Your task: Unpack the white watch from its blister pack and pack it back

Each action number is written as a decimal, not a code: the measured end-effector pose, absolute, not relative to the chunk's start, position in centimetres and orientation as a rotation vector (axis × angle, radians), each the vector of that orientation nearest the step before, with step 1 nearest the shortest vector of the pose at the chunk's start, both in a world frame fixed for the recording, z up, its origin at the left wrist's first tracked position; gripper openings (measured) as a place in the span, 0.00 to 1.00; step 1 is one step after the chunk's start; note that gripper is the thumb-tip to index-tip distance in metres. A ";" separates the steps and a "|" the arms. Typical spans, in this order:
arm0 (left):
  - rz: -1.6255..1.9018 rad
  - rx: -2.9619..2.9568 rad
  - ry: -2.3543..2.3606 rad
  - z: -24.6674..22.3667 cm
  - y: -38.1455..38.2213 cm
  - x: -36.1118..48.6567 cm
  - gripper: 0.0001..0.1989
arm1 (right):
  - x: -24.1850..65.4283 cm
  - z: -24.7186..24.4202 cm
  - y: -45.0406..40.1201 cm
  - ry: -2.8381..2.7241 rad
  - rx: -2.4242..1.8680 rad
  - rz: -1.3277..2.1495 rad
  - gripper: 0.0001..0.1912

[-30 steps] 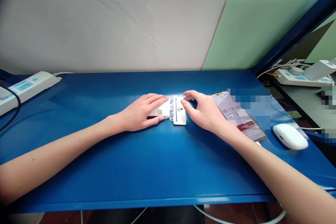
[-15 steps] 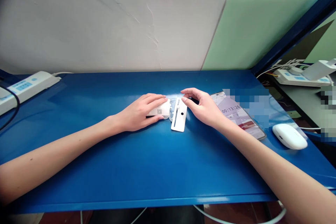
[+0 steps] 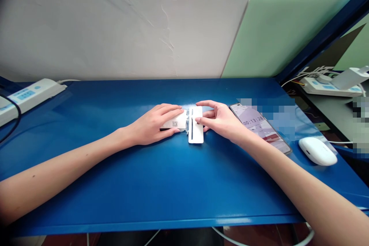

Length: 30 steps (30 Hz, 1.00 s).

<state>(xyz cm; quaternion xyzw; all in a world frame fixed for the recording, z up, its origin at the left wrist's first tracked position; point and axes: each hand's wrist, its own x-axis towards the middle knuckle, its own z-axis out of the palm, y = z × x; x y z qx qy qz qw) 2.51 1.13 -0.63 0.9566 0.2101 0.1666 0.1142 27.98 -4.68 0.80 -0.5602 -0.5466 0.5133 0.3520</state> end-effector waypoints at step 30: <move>0.546 2.853 0.587 -1.0 1.2 2.5 0.25 | 26.7 1.2 -6.2 -2.061 -1.538 0.570 0.14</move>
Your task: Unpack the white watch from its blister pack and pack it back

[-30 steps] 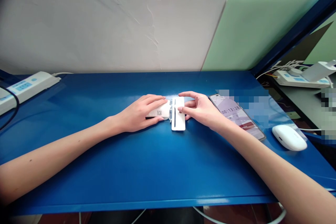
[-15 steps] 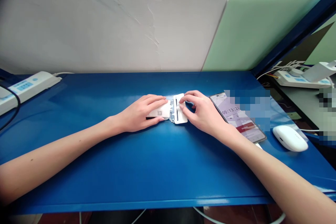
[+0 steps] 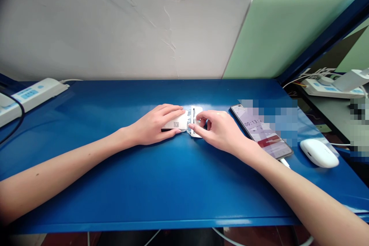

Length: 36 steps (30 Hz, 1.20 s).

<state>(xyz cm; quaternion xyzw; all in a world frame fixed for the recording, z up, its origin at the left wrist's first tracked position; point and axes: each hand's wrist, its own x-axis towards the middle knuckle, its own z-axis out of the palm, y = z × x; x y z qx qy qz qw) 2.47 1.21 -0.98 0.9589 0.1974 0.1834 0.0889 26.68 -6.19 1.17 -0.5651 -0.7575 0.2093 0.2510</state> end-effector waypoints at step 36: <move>0.258 2.943 0.592 -0.2 0.5 3.0 0.33 | 25.4 -0.3 -7.1 -2.494 -1.171 -0.121 0.21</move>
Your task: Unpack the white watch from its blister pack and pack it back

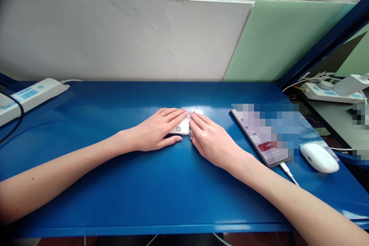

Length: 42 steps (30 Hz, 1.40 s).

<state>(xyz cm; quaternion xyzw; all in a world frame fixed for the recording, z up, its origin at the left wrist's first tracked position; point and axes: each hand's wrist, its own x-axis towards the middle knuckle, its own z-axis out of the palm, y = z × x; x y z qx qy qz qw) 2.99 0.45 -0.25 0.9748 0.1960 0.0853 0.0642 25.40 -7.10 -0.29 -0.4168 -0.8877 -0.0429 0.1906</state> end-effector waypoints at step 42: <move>0.463 2.826 0.560 -0.6 0.6 2.7 0.28 | 28.4 -0.9 -4.8 -2.284 -1.316 0.003 0.27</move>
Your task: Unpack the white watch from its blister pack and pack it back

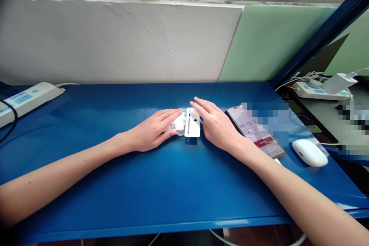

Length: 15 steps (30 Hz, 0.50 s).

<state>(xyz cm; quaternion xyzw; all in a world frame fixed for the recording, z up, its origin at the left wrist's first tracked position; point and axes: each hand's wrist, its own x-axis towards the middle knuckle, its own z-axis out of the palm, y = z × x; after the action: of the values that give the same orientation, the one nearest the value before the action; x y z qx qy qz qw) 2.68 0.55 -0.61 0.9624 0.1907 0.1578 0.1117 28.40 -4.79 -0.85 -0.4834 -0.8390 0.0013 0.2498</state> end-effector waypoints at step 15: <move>0.807 2.628 0.346 -0.9 0.5 1.8 0.27 | 27.7 2.2 -5.9 -1.826 -1.013 0.217 0.09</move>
<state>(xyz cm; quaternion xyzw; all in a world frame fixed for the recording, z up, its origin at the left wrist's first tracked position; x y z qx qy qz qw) 1.81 0.48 -0.91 0.9322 0.1226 0.2864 0.1843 27.75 -5.87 2.22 -0.4186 -0.7544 0.0894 0.4977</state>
